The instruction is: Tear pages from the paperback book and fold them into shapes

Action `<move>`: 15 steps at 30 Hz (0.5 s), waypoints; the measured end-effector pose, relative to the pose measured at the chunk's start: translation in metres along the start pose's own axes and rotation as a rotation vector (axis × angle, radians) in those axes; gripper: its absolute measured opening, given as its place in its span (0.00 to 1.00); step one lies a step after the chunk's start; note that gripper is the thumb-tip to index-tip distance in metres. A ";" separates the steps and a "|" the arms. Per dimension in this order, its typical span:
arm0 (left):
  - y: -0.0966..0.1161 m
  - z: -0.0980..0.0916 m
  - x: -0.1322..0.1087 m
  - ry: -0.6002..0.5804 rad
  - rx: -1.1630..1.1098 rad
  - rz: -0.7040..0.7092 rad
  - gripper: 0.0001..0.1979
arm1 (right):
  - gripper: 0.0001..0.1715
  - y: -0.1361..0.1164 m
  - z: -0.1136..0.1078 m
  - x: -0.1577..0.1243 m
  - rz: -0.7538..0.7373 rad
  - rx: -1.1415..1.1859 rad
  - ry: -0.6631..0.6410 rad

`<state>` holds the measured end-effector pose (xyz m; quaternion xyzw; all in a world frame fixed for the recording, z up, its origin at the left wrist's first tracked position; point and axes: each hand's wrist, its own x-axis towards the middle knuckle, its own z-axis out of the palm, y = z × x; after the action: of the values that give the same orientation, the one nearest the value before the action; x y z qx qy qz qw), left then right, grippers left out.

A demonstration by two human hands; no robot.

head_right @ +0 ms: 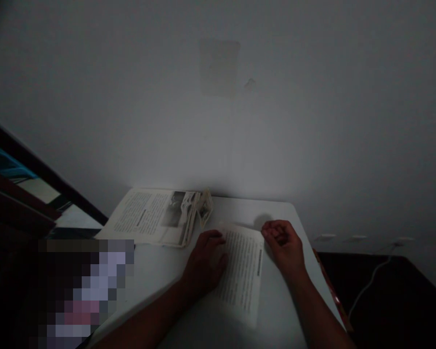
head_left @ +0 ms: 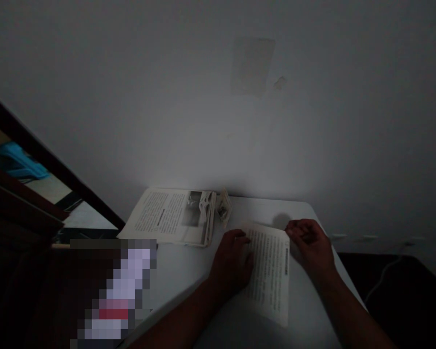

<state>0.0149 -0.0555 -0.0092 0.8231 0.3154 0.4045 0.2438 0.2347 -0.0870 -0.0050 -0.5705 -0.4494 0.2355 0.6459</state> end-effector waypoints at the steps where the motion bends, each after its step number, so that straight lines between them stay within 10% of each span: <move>1: 0.000 -0.001 0.000 0.014 -0.042 -0.051 0.16 | 0.12 0.000 -0.004 0.001 0.021 0.046 0.029; 8: 0.001 -0.001 0.003 -0.145 -0.565 -0.521 0.24 | 0.14 0.005 -0.012 0.004 0.113 0.280 0.040; 15: 0.001 -0.007 0.008 -0.072 -1.003 -0.603 0.14 | 0.09 -0.001 -0.011 -0.004 0.003 0.040 0.033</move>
<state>0.0131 -0.0495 -0.0003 0.4944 0.2973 0.3888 0.7183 0.2417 -0.0962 -0.0043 -0.5621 -0.4329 0.2358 0.6641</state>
